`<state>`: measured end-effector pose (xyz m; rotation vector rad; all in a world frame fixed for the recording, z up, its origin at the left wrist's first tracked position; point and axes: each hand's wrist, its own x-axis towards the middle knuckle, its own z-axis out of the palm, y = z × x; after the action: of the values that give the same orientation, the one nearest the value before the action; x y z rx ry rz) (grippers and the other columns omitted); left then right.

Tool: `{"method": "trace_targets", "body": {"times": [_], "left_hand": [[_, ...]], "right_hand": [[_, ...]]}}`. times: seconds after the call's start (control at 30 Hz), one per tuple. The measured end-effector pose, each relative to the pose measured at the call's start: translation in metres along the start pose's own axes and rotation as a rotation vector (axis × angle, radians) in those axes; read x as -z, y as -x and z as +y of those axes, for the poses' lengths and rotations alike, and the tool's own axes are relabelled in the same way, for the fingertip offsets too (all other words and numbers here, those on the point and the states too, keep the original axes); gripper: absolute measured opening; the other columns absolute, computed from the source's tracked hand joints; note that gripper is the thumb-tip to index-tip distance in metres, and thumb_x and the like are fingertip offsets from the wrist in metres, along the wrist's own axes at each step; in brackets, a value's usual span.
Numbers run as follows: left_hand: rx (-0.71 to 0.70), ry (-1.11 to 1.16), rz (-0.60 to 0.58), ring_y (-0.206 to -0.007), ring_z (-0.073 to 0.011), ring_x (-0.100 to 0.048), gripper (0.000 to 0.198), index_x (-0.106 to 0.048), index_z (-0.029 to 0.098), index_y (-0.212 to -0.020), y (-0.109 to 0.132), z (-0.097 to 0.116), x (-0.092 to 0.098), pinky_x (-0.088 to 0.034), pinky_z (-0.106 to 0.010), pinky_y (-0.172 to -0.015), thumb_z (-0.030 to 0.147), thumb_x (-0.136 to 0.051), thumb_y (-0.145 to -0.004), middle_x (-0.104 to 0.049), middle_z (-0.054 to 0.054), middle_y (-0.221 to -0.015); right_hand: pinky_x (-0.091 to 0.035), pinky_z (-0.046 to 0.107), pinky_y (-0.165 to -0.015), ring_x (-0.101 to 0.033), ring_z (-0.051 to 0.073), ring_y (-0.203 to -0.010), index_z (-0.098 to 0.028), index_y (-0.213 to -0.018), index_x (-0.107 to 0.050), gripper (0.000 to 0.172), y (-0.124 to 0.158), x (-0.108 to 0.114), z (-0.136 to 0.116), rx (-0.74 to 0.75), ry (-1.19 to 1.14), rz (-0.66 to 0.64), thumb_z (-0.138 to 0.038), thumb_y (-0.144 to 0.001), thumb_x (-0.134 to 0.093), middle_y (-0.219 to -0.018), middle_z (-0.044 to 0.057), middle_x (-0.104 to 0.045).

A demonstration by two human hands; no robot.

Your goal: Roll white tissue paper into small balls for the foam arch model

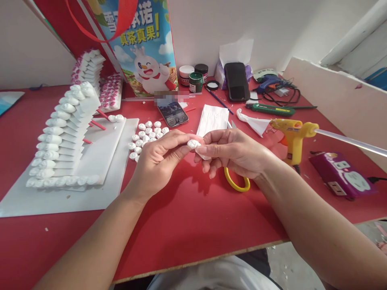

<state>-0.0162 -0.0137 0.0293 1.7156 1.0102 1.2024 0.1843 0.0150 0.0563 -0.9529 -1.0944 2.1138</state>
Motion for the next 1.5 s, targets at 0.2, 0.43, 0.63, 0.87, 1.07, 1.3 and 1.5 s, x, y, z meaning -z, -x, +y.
{"method": "trace_targets", "body": {"times": [0.2,0.43,0.63,0.87,1.07,1.3,1.5], "left_hand": [[-0.022,-0.030,-0.017,-0.099,-0.0219,-0.071,0.021,-0.081,0.031,-0.110,0.000,0.002,0.000,-0.056,-0.036,-0.095,0.029,-0.063,-0.100,-0.075,-0.004,-0.108],[-0.037,-0.091,0.030,-0.103,-0.0187,-0.070,0.020,-0.081,0.028,-0.109,0.000,-0.001,-0.001,-0.053,-0.031,-0.098,0.024,-0.065,-0.099,-0.077,-0.002,-0.106],[0.020,-0.077,0.150,-0.099,-0.0173,-0.069,0.018,-0.082,0.024,-0.107,0.002,0.000,-0.013,-0.053,-0.027,-0.092,0.025,-0.066,-0.098,-0.077,-0.002,-0.101],[0.019,-0.057,0.279,-0.095,-0.0168,-0.067,0.019,-0.081,0.025,-0.110,0.010,-0.001,-0.032,-0.054,-0.027,-0.086,0.026,-0.065,-0.099,-0.073,-0.002,-0.099],[-0.032,-0.121,0.326,-0.086,-0.0141,-0.063,0.018,-0.081,0.026,-0.108,0.009,-0.001,-0.030,-0.054,-0.025,-0.079,0.025,-0.067,-0.098,-0.069,-0.001,-0.092],[-0.051,-0.134,0.401,-0.083,-0.0137,-0.063,0.017,-0.082,0.026,-0.107,0.008,-0.003,-0.033,-0.054,-0.025,-0.074,0.024,-0.070,-0.095,-0.069,0.000,-0.088],[-0.019,-0.069,0.389,-0.073,-0.0114,-0.064,0.016,-0.084,0.027,-0.100,0.009,-0.007,-0.027,-0.055,-0.024,-0.069,0.020,-0.080,-0.087,-0.074,0.003,-0.081]], "right_hand": [[-0.062,0.021,-0.051,-0.071,0.012,-0.056,-0.012,-0.075,-0.064,0.036,-0.003,0.001,0.003,-0.024,-0.054,-0.027,-0.028,-0.068,-0.096,-0.070,0.002,-0.074],[-0.062,0.021,-0.051,-0.074,0.015,-0.057,-0.010,-0.078,-0.070,0.030,-0.005,0.003,0.005,-0.005,-0.052,0.018,-0.024,-0.067,-0.095,-0.075,0.006,-0.078],[-0.052,0.021,-0.041,-0.065,0.012,-0.044,-0.013,-0.071,-0.067,0.028,-0.006,-0.010,0.011,0.169,0.110,0.255,-0.028,-0.068,-0.090,-0.062,0.002,-0.071],[-0.039,0.022,-0.048,-0.052,0.008,-0.049,-0.021,-0.071,-0.054,0.020,-0.007,-0.029,0.036,0.634,0.726,0.678,-0.020,-0.080,-0.072,-0.059,-0.005,-0.060],[-0.045,0.023,-0.054,-0.056,0.009,-0.056,-0.020,-0.076,-0.057,0.016,-0.006,-0.032,0.035,0.620,0.591,0.605,-0.023,-0.086,-0.069,-0.065,-0.003,-0.063],[-0.046,0.025,-0.057,-0.060,0.011,-0.056,-0.019,-0.085,-0.061,0.010,-0.007,-0.032,0.045,0.729,0.772,0.609,-0.023,-0.093,-0.064,-0.071,0.000,-0.068],[-0.043,0.023,-0.059,-0.064,0.011,-0.061,-0.018,-0.091,-0.062,0.011,-0.002,-0.020,0.042,0.835,1.059,0.491,-0.013,-0.097,-0.055,-0.079,0.002,-0.074]]}}
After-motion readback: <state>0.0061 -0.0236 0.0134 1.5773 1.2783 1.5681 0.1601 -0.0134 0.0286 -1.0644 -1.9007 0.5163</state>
